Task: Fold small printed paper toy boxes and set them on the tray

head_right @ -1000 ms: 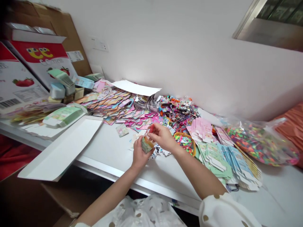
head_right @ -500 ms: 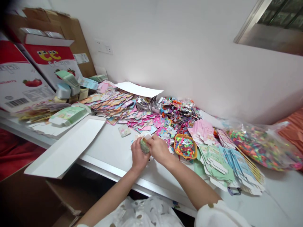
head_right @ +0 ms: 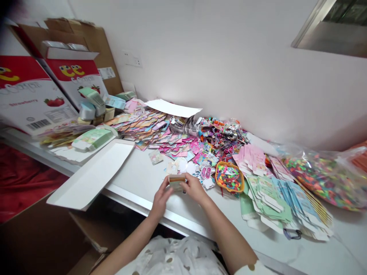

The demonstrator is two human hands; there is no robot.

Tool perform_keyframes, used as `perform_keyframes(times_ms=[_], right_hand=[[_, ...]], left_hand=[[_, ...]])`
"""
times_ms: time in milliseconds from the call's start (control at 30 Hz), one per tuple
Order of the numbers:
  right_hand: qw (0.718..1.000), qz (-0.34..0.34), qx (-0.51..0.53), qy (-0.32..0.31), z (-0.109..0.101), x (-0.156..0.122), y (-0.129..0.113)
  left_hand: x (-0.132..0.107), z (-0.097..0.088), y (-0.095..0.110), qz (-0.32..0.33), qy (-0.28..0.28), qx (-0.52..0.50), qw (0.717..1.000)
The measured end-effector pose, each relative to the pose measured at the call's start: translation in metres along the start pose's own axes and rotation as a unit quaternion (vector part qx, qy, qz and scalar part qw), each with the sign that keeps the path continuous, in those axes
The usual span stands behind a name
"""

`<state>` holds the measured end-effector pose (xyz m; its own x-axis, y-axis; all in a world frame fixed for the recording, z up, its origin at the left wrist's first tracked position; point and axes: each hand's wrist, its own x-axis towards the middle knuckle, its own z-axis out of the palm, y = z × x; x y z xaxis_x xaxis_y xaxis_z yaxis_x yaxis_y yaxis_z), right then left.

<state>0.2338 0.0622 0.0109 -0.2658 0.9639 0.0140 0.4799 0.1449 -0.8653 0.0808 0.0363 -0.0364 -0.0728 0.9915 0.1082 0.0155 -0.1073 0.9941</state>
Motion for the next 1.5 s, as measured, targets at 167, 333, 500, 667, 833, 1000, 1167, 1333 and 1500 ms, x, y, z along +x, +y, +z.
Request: perform_keyframes(times_ms=[167,333,500,667,833,1000,1167,1333,1500], right_hand=[[0.994,0.007,0.098,-0.058,-0.007,0.002,0.007],[0.951,0.082,0.274,-0.118,-0.013,0.000,0.014],[0.932,0.152,0.318,-0.087,-0.011,0.003,0.016],[0.973,0.107,0.192,-0.069,-0.007,0.010,0.004],[0.998,0.008,0.047,-0.040,-0.001,0.011,0.000],[0.998,-0.010,0.034,-0.060,-0.005,0.004,0.005],[0.995,-0.052,-0.017,-0.087,-0.015,0.002,0.009],[0.967,-0.152,-0.194,-0.065,-0.016,0.002,0.012],[0.933,-0.186,-0.305,-0.051,-0.017,-0.002,0.005]], left_hand=[[0.009,-0.013,0.005,-0.161,0.024,-0.146,0.976],[0.017,-0.016,0.009,-0.188,0.002,-0.173,0.967],[0.017,-0.020,0.012,-0.238,-0.041,-0.183,0.953],[0.014,-0.019,0.015,-0.246,-0.064,-0.262,0.931],[0.013,-0.015,0.014,-0.224,-0.038,-0.262,0.938],[0.017,-0.013,0.020,-0.153,0.007,-0.129,0.980],[0.019,-0.015,0.024,0.024,-0.020,0.017,0.999],[0.022,-0.025,0.018,0.097,-0.095,0.090,0.987],[0.029,-0.026,0.016,0.136,-0.088,0.171,0.972]])
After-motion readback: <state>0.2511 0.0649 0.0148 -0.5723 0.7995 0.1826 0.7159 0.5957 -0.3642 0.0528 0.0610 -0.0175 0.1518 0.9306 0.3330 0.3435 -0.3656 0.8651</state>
